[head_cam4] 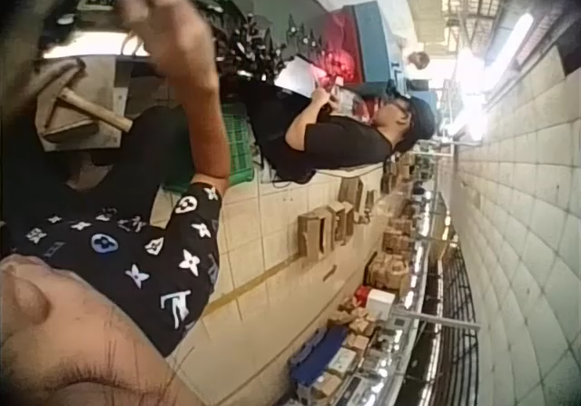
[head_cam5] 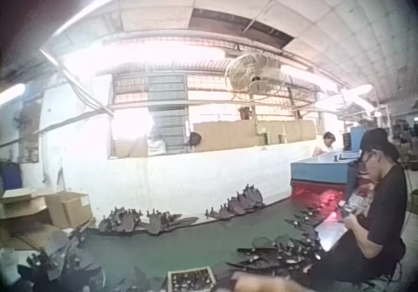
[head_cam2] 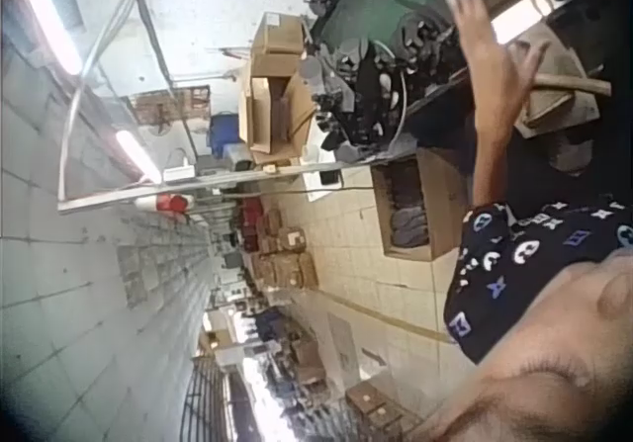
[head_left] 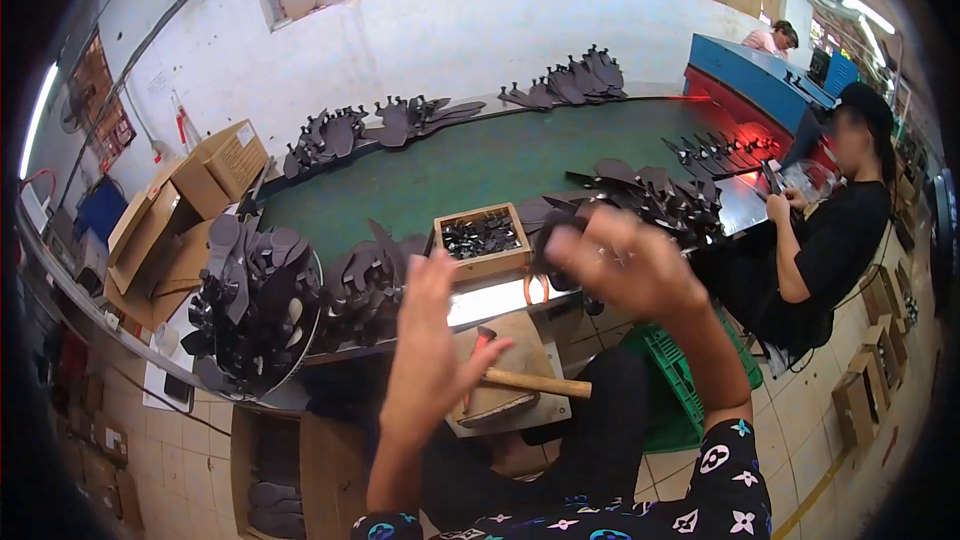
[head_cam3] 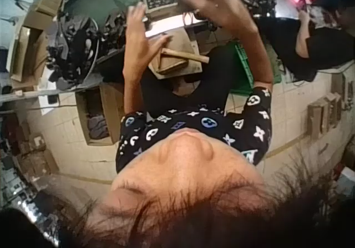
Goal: Assembling shoe components by hammering a buckle and strap onto a sole.
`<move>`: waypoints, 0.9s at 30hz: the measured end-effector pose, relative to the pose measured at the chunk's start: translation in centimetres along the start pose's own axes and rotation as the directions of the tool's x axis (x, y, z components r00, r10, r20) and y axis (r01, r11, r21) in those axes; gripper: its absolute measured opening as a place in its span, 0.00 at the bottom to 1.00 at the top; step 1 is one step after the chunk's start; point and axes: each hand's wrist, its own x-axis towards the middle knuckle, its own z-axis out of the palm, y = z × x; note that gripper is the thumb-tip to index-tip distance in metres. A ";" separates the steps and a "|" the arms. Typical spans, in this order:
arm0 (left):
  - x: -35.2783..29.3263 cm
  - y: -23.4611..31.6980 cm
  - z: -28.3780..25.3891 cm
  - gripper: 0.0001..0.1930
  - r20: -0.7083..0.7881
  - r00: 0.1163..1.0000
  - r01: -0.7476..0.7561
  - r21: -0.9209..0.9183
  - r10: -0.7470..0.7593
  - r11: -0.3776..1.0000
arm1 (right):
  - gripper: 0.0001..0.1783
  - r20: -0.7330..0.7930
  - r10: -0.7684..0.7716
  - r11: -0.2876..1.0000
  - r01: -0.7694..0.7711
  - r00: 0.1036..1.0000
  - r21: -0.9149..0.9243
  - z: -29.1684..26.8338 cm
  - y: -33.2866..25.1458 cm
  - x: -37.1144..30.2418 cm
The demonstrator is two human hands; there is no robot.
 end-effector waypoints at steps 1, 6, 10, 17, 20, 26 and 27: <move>-0.3 0.0 0.1 0.30 0.065 0.998 0.001 -0.108 0.006 0.994 | 0.28 0.002 -0.128 0.979 0.126 0.992 0.159 0.8 -2.0 0.2; -4.7 -1.5 2.7 0.11 0.182 0.909 0.416 -0.416 -0.374 0.809 | 0.61 0.268 0.437 0.818 -0.503 0.858 0.279 8.0 -10.4 -5.7; -8.6 -3.3 4.2 0.13 0.076 0.789 0.570 -0.459 -0.609 0.681 | 0.55 0.703 0.577 0.550 -0.834 0.416 0.042 8.7 -15.7 -13.1; -11.2 -6.1 10.5 0.15 0.199 0.846 0.470 0.159 -0.494 0.869 | 0.15 0.509 0.856 0.039 -0.993 0.089 0.107 4.6 -19.6 -24.7; -9.6 -5.4 10.8 0.27 0.217 0.833 0.391 0.422 -0.510 0.818 | 0.14 0.405 0.900 0.102 -0.982 0.159 0.159 2.3 -20.2 -27.0; 3.4 -14.9 15.1 0.06 0.070 0.969 0.196 0.363 -0.237 0.911 | 0.15 0.530 0.786 -0.580 -0.674 -0.318 0.457 1.7 -20.9 -26.8; 5.4 -17.5 16.5 0.05 0.072 0.976 0.133 0.538 -0.203 0.832 | 0.15 0.537 0.786 -0.578 -0.673 -0.307 0.462 1.9 -20.9 -26.6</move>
